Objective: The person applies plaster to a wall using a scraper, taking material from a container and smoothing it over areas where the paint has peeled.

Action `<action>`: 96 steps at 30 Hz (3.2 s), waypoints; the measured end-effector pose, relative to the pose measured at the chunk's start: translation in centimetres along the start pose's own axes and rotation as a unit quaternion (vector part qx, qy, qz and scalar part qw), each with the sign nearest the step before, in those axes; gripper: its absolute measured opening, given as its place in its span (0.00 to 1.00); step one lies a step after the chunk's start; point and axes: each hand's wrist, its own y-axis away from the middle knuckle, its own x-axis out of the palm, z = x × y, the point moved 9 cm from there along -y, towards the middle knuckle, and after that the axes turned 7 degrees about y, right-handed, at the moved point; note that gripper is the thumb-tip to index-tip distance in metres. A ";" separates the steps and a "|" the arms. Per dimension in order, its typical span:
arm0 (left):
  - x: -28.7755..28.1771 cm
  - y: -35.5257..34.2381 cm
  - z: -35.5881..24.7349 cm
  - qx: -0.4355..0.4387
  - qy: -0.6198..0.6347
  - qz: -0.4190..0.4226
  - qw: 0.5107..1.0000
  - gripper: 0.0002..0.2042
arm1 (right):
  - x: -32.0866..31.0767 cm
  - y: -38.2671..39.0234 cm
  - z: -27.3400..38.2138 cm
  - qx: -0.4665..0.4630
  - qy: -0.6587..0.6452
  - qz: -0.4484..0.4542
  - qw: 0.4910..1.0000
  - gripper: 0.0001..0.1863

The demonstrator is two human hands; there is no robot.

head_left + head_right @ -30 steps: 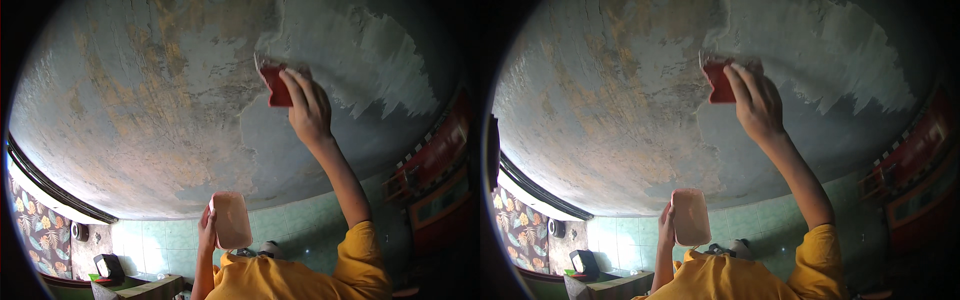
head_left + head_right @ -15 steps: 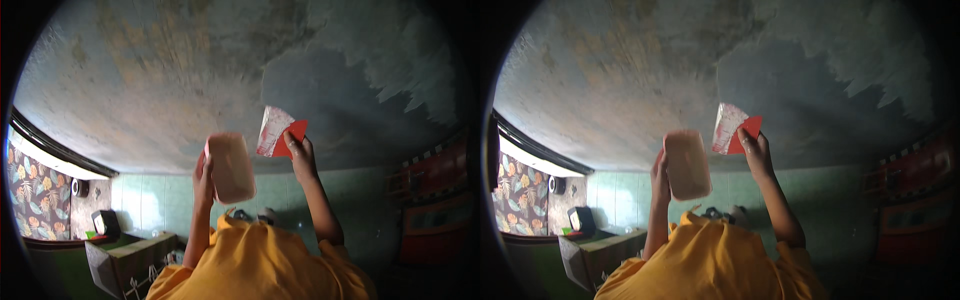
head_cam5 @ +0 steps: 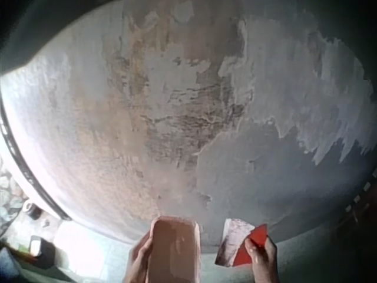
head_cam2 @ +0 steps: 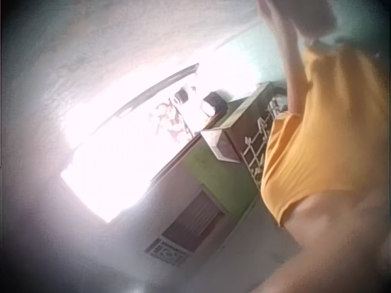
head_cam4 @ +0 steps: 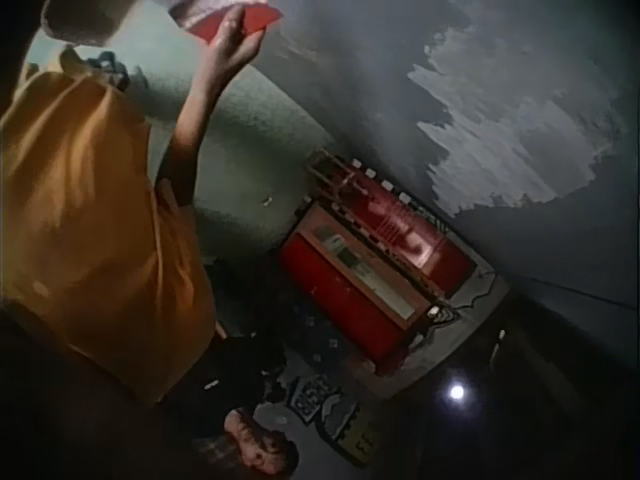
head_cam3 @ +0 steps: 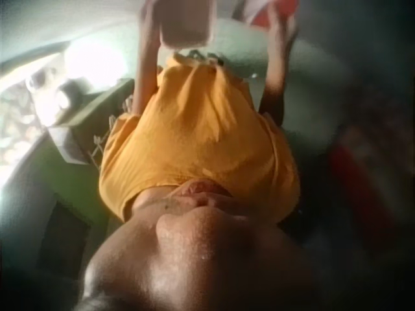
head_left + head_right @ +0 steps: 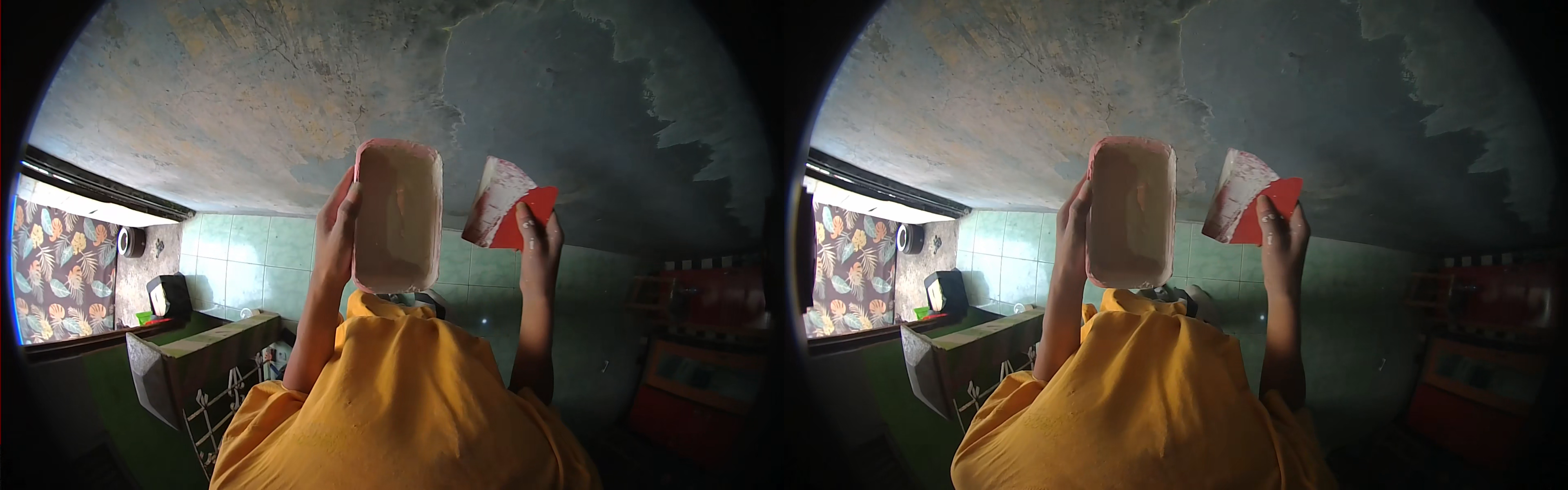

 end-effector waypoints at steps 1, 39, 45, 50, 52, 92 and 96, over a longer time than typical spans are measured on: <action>0.2 0.2 0.3 -0.014 0.021 -0.002 1.000 0.35 | -0.4 0.1 0.5 0.003 0.000 0.005 1.000 0.10; 14.0 8.9 11.7 0.161 0.027 -0.170 0.972 0.36 | -0.7 3.7 4.3 -0.240 0.409 0.247 0.845 0.10; 14.8 9.5 11.4 0.198 0.033 -0.190 0.961 0.37 | -0.7 1.7 8.1 -0.357 0.451 0.156 0.803 0.09; 15.1 9.6 11.5 0.211 0.038 -0.185 0.959 0.38 | 1.1 1.8 6.6 -0.363 0.488 0.186 0.772 0.08; 15.2 9.6 11.5 0.208 0.062 -0.181 0.959 0.38 | 1.4 1.6 6.6 -0.352 0.478 0.194 0.781 0.04; 10.9 9.0 14.3 0.123 0.134 -0.163 0.970 0.34 | 3.7 3.6 6.5 -0.285 0.371 0.305 0.830 0.08; 9.8 8.8 14.6 0.144 0.096 -0.178 0.969 0.35 | 3.2 3.3 5.7 -0.266 0.379 0.291 0.837 0.09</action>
